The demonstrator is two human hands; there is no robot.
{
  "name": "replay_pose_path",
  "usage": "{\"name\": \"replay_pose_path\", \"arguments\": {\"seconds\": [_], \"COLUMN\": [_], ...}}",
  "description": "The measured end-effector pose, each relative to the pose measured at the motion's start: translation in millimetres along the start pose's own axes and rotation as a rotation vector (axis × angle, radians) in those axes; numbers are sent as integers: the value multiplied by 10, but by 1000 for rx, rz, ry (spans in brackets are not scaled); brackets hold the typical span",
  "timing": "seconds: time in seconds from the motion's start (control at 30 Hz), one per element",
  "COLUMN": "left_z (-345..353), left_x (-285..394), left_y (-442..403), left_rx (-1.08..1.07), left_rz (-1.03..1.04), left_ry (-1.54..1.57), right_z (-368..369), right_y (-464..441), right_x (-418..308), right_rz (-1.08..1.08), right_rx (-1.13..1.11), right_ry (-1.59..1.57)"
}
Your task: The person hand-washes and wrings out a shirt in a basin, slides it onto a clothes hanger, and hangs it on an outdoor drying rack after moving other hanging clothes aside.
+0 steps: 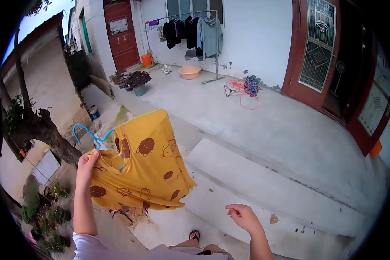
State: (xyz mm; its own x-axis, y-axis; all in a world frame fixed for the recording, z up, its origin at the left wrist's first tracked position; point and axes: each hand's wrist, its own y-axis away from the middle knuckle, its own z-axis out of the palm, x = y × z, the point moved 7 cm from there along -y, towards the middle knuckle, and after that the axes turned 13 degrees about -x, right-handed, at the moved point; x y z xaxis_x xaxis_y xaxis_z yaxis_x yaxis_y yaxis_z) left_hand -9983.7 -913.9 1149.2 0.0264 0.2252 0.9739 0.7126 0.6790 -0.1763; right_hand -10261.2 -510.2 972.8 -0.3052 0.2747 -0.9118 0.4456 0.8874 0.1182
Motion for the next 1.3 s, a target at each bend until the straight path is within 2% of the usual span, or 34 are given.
{"name": "replay_pose_path", "arguments": {"seconds": [0.13,0.33,0.47,0.57,0.7,0.77,0.83,0.93,1.03,1.07,1.13,1.3], "left_z": [315,710,1053,1239,1454,1529,1638,1872,2074,2161,2340,2733], "left_x": [110,4,153,561,969,1014,962,872,1006,1035,1205,1557], "left_y": [-949,-2286,-3223,-3643,-4323,-4481,-4822,-5462,-5976,-6229,-6649,-7511], "left_rx": [-75,-86,-71,-29,21,52,53,-16,-119,-159,-214,-301], "left_rz": [-14,-28,-51,-61,-17,-2,-14,-12,21,-25,24,106], "left_ry": [-59,-147,-179,-300,-323,-312,-286,-242,-303,-260,-268,-292], "right_z": [-723,-1619,-2360,-2868,-3413,-3562,-3824,-4205,-4328,-4468,-4674,-5273], "right_y": [-30,-276,-1050,-1846,-3166,-3633,-4187,-5023,-5585,-5830,-6150,-6487], "right_x": [8,749,750,157,-977,-1493,-2056,-2640,-3005,-3038,-3015,-3443], "right_rz": [127,360,290,205,-217,-405,-559,-625,-748,-717,-639,-665], "right_rx": [177,350,305,246,189,217,327,396,239,217,161,283], "right_ry": [-70,-201,-179,-90,170,236,484,764,889,888,878,903]}}
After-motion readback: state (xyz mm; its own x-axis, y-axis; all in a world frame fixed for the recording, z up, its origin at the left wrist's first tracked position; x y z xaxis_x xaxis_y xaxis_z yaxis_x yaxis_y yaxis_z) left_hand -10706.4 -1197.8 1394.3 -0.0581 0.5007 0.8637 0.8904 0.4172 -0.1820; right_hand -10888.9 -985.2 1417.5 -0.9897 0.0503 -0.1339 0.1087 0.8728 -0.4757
